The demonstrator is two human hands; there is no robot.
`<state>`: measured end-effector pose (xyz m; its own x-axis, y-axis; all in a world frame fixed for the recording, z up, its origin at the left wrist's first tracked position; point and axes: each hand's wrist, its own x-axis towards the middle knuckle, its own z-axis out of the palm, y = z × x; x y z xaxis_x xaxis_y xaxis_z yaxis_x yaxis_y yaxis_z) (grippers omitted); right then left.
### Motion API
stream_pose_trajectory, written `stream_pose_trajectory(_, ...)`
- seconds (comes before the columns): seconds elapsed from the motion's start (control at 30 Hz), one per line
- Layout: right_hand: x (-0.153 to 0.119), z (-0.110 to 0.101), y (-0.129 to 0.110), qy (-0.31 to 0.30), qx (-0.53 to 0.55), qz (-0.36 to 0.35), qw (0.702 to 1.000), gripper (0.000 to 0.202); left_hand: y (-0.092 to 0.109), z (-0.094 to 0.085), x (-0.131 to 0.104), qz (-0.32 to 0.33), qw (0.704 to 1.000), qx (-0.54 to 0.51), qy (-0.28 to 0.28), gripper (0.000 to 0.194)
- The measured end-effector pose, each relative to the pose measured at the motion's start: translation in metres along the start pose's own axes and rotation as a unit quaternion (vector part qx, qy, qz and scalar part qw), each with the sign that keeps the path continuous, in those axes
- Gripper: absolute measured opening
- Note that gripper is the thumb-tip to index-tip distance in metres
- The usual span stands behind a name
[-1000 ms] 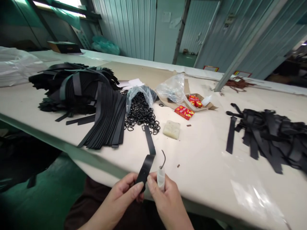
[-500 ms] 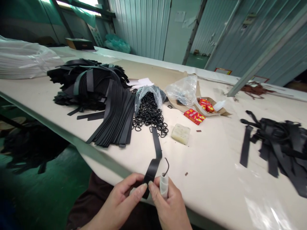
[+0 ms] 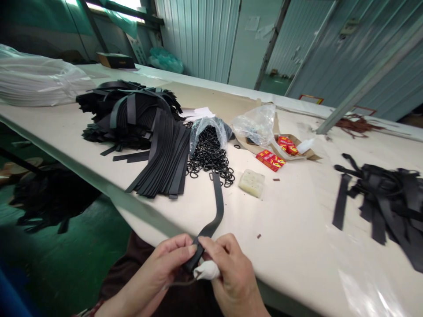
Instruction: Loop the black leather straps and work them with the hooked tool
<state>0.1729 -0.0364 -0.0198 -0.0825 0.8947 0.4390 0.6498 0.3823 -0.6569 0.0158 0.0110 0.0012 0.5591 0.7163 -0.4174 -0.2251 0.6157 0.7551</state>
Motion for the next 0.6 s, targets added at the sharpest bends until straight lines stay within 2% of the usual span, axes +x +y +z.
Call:
stream_pose_trajectory(0.07, 0.003, -0.001, -0.001, 0.001, -0.009, -0.026, 1.0, 0.044, 0.001, -0.001, -0.001, -0.026, 0.999, -0.036, -0.024, 0.023)
stream_pose_trajectory(0.13, 0.008, -0.003, -0.007, 0.022, 0.016, 0.025, 0.999, 0.028, 0.003, -0.002, -0.002, -0.022, 0.998, -0.044, -0.031, 0.03)
stream_pose_trajectory(0.2, 0.013, -0.006, -0.015, 0.034, 0.075, 0.174, 0.981, 0.009, 0.005, -0.002, -0.002, 0.018, 1.0, -0.016, -0.008, 0.034)
stream_pose_trajectory(0.27, 0.016, -0.011, -0.023, 0.025, 0.153, 0.334, 0.93, 0.021, 0.006, 0.001, -0.002, 0.062, 0.997, 0.034, 0.019, 0.026)
stream_pose_trajectory(0.33, 0.016, -0.015, -0.028, 0.003, 0.232, 0.417, 0.879, 0.028, 0.005, 0.006, 0.0, 0.079, 0.994, 0.077, 0.016, 0.017)
stream_pose_trajectory(0.43, 0.013, -0.018, -0.028, -0.012, 0.304, 0.442, 0.844, 0.033, 0.002, 0.015, 0.005, 0.091, 0.988, 0.122, -0.01, 0.018)
stream_pose_trajectory(0.5, 0.009, -0.019, -0.026, -0.003, 0.323, 0.449, 0.833, 0.036, -0.001, 0.02, 0.009, 0.129, 0.975, 0.182, -0.003, 0.017)
stream_pose_trajectory(0.6, 0.005, -0.018, -0.021, 0.015, 0.331, 0.451, 0.829, 0.038, -0.006, 0.023, 0.014, 0.176, 0.947, 0.269, 0.007, 0.025)
